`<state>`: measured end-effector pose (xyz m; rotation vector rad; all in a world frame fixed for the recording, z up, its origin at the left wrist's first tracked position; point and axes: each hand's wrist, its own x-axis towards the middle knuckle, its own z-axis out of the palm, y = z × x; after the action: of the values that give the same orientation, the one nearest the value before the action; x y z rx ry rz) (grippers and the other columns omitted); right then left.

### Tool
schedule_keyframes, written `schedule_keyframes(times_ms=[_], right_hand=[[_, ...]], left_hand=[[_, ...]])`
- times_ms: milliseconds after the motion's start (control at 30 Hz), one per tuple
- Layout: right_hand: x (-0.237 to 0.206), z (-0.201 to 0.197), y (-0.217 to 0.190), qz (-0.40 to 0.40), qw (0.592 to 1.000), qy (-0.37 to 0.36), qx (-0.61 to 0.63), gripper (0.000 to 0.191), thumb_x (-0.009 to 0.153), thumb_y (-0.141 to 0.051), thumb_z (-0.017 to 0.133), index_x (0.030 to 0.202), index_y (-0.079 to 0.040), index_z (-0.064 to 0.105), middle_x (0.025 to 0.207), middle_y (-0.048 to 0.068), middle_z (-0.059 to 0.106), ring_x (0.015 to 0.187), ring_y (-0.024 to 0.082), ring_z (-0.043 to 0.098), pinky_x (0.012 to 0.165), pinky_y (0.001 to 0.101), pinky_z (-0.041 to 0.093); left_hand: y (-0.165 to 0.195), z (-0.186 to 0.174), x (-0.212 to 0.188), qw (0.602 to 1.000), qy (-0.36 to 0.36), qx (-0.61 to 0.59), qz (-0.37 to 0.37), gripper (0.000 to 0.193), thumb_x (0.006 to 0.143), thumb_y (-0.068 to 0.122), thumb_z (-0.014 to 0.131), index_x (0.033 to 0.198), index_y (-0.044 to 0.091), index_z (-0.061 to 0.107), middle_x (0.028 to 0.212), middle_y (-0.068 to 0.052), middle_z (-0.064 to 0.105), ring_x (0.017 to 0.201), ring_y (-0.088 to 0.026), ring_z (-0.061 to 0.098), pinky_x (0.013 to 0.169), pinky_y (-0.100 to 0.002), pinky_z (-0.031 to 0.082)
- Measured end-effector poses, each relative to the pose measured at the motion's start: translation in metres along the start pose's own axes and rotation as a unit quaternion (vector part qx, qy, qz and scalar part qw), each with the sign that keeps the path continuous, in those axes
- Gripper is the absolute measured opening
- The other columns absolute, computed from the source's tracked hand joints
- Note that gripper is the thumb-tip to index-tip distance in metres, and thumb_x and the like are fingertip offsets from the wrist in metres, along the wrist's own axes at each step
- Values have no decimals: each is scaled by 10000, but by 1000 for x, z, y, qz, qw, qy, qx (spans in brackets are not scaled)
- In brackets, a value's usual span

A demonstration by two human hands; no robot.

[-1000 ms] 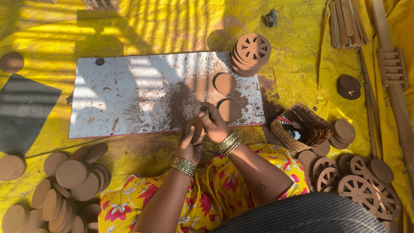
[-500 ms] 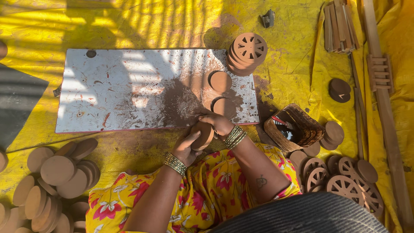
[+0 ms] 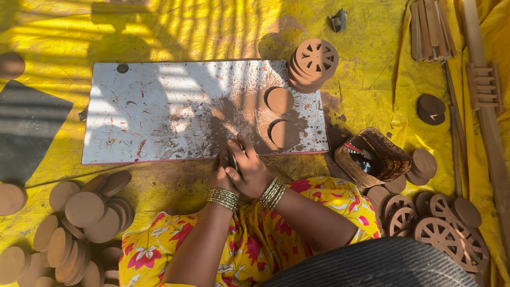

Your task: The person sits on the ground and smooths the edges of round clay discs by hand, rubbing each disc against the work board and turning it over. Finished discs are set aside with stacks of similar clay discs and wheel-shaped clay pieces around the workspace.

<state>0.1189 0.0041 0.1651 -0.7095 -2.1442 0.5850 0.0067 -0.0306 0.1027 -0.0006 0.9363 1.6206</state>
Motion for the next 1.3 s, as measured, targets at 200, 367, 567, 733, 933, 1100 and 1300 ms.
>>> schedule_keyframes(times_ms=[200, 367, 567, 733, 933, 1100, 1300], right_hand=[[6, -15, 33, 211, 964, -88, 137, 471, 1030, -240, 557, 1441, -16, 499, 1351, 234, 603, 1264, 358, 602, 1085, 411, 486], [13, -34, 81, 351, 796, -172, 463, 497, 1061, -251, 545, 1477, 20, 518, 1371, 219, 630, 1318, 267, 584, 1122, 360, 447], [6, -26, 93, 428, 819, -139, 357, 651, 992, -238, 575, 1568, -75, 320, 1494, 177, 526, 1351, 230, 541, 1080, 355, 460], [-1, -16, 89, 367, 712, -106, 589, 597, 1032, -229, 528, 1564, -26, 347, 1535, 187, 502, 1369, 276, 558, 1143, 375, 460], [-2, -17, 65, 240, 964, -113, 1, 347, 1046, -177, 510, 1332, -17, 624, 1174, 224, 707, 1049, 326, 686, 922, 427, 554], [-10, -16, 35, 141, 971, -192, 22, 214, 973, -106, 634, 1150, -16, 714, 1045, 190, 715, 898, 283, 714, 816, 359, 585], [-1, -28, 39, 263, 916, -159, 258, 230, 940, -103, 699, 1168, -97, 735, 1035, 141, 755, 897, 201, 747, 824, 370, 577]], left_hand=[[-12, 10, -6, 987, 108, 104, -58, 488, 958, 297, 706, 1396, 112, 597, 1039, -93, 744, 753, -150, 649, 549, -290, 510], [-28, 14, -19, 979, -7, 121, -163, 499, 974, 360, 685, 1397, 109, 605, 1015, -45, 718, 704, -116, 638, 478, -263, 456], [-25, 17, -17, 955, -57, 238, -166, 677, 964, 591, 524, 1516, 217, 410, 1410, -68, 554, 1176, -199, 594, 849, -353, 519], [-20, 7, -8, 987, -56, 76, -132, 685, 847, 509, 603, 1432, 176, 478, 1341, -119, 551, 1192, -300, 543, 926, -482, 493], [-32, -31, 24, 990, -26, -116, -77, 477, 891, 431, 649, 1235, 105, 604, 1166, -76, 648, 1091, -256, 619, 934, -432, 526], [-60, -71, 46, 912, -313, -265, -10, 224, 1076, 307, 513, 1059, 87, 554, 1130, -135, 633, 1145, -314, 619, 904, -421, 534], [-46, -44, 32, 958, -243, -152, 4, 479, 935, 434, 603, 1241, 66, 586, 1217, -126, 656, 1150, -287, 630, 974, -434, 527]])
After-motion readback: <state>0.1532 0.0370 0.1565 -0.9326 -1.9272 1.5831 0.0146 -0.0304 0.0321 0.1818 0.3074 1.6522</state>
